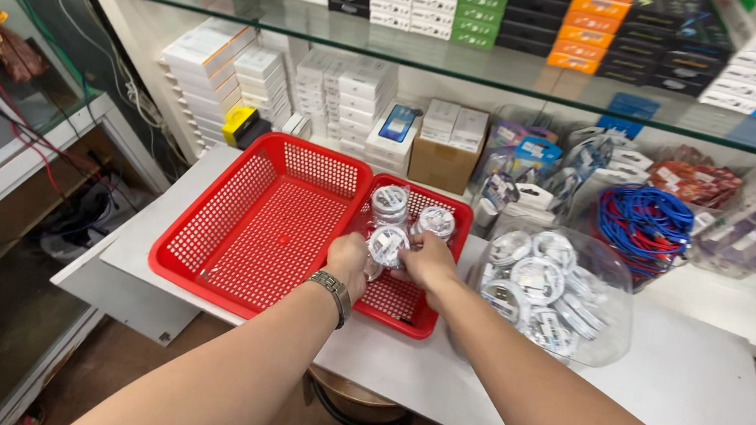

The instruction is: The person repeatedly picks up small, individually wrapped white cables from a clear plastic bag and places them into a red plastic basket. The person continues this process, filling the basket with the cables.

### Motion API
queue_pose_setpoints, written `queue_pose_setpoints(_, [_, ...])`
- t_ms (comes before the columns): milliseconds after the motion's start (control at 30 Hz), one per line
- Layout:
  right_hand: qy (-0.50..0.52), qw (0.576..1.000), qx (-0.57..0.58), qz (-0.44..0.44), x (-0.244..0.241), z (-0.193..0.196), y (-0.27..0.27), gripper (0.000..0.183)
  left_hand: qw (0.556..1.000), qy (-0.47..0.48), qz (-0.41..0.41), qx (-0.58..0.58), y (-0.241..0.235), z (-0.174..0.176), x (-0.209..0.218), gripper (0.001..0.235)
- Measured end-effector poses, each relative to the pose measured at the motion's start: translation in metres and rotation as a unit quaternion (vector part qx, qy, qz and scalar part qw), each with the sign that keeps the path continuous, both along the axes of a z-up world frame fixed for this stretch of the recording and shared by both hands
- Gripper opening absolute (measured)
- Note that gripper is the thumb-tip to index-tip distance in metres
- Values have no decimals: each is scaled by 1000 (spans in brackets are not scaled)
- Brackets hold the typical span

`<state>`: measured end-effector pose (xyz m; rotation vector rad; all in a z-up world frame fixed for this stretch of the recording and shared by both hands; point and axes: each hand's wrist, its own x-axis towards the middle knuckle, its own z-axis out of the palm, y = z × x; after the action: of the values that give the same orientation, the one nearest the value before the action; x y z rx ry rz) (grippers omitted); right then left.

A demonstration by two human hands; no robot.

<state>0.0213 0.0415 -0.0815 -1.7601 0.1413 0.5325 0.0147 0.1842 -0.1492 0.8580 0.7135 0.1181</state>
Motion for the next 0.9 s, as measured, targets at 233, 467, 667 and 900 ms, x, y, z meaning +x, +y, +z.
queue_pose_setpoints(233, [47,998,-39,20,12,-58,23,34,983,180,-26,-30,14,-41,4,30])
queue_pose_setpoints(467, [32,999,-25,-2,34,-72,24,34,977,207,-22,-45,16,-12,8,30])
queue_pose_setpoints(667, [95,994,46,-40,52,-79,28,38,982,177,-20,-67,9,11,16,35])
queue_pose_setpoints(900, [31,998,-42,-16,44,-68,30,39,977,192,-21,-93,6,24,12,42])
